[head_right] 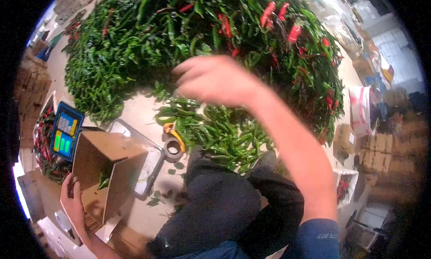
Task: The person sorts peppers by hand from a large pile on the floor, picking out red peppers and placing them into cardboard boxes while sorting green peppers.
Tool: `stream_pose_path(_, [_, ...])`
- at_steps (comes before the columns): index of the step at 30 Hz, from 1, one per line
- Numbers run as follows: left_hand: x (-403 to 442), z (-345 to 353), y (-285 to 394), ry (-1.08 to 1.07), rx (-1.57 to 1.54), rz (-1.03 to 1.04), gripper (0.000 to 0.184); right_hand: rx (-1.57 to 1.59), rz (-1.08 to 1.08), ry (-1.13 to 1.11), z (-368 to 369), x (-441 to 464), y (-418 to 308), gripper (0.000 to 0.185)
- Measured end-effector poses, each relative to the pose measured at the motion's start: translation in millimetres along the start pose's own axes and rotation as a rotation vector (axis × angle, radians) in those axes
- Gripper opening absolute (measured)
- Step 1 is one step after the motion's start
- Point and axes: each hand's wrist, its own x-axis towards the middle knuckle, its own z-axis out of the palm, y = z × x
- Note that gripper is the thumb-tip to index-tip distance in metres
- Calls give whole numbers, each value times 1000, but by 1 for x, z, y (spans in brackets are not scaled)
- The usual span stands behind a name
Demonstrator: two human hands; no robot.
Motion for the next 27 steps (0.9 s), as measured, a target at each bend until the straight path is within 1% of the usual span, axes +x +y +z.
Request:
stream_pose_path(1, [-8,20,32,-65,-53,-13,32,118,108,287,-41,-16,45,56])
stream_pose_path(2, [-10,45,28,-273,-320,239,24,6,279,459,-79,-39,97,57])
stream_pose_path(3, [-10,87,52,-467,-442,202,23,-11,408,597,-94,-62,140,55])
stream_pose_path(4, [-12,145,66,-544,-434,-163,26,-24,540,731,-98,-84,185,52])
stream_pose_path(5, [-8,213,65,-724,-507,-200,30,98,623,684,-88,-100,232,49])
stream_pose_path(6, [-5,279,64,-935,-402,-168,36,221,696,628,-70,-111,258,46])
stream_pose_path(7, [-5,340,42,-1067,-202,-164,42,181,757,603,-45,-122,283,41])
stream_pose_path(8, [-13,401,15,-1096,-234,-114,50,142,819,576,-13,-124,297,37])
stream_pose_path(10, [-25,477,12,-1124,-259,-117,63,465,886,632,40,-121,363,32])
stream_pose_path(12, [-30,516,40,-1016,-354,-233,72,755,816,766,76,-114,422,29])
stream_pose_path(13, [-27,523,68,-966,-394,-288,77,911,811,931,74,-95,387,28])
stream_pose_path(14, [-22,541,74,-897,-381,-193,79,964,686,891,75,-93,423,31])
stream_pose_path(16, [-9,563,91,-802,-192,-27,89,658,760,1093,62,-61,417,37])
stream_pose_path(17, [-4,582,91,-710,-146,28,89,683,756,1127,51,-47,400,44])
stream_pose_path(18, [-3,597,89,-622,-97,79,89,548,819,1066,48,-38,431,40])
stream_pose_path(19, [-5,604,92,-551,-63,85,77,500,851,1080,47,-33,437,36])
stream_pose_path(20, [-2,609,92,-598,-83,89,73,451,874,1096,45,-26,441,32])
stream_pose_path(21, [0,616,83,-647,-102,92,69,448,860,1070,45,-30,442,22])
stream_pose_path(22, [1,618,74,-701,-118,91,65,528,817,986,53,-41,446,19])
stream_pose_path(23, [0,619,64,-730,-120,121,52,604,771,903,62,-55,448,17])
stream_pose_path(24, [-2,613,59,-734,-85,206,47,675,724,819,69,-70,449,15])
stream_pose_path(26, [-10,592,59,-769,-147,145,43,709,793,552,71,-109,424,15])
stream_pose_path(27, [-13,589,53,-743,-147,192,41,315,875,412,59,-128,415,25])
